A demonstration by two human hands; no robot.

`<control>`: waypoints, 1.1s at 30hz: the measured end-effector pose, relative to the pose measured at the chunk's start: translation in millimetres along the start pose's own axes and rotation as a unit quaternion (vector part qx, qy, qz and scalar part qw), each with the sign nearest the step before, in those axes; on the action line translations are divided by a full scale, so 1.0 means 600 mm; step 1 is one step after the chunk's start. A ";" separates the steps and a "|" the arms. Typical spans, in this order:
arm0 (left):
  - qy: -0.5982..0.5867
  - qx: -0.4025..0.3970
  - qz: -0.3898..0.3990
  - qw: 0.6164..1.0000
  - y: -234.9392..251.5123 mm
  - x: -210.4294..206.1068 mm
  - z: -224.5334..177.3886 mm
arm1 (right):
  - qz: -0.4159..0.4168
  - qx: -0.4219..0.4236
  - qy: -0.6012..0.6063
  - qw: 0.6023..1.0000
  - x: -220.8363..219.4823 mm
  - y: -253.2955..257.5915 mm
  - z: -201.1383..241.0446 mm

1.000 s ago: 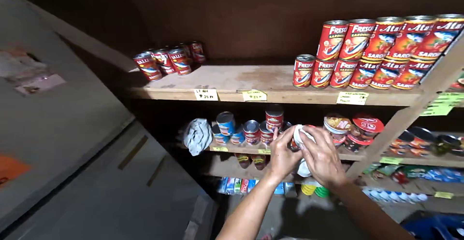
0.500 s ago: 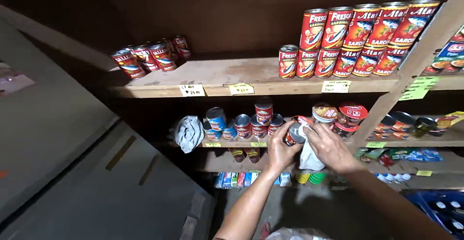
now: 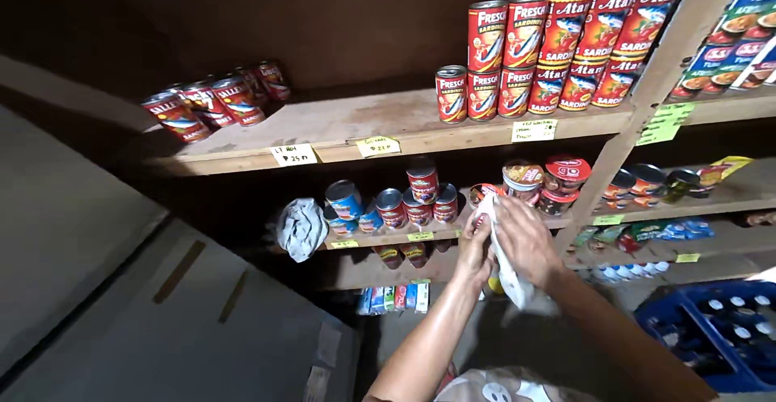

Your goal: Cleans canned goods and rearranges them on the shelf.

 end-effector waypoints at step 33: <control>0.074 -0.183 0.223 0.955 -0.026 -0.028 -0.028 | 0.046 -0.127 0.283 0.950 0.013 -0.008 -0.053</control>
Point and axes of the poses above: each hand's wrist, its own y-axis towards the middle knuckle, its own x-axis out of the back of the hand, z = x × y, the point moved 9 cm from there along y, towards the middle knuckle, and after that the axes turned 10 degrees about -z, right-handed, at the moved point
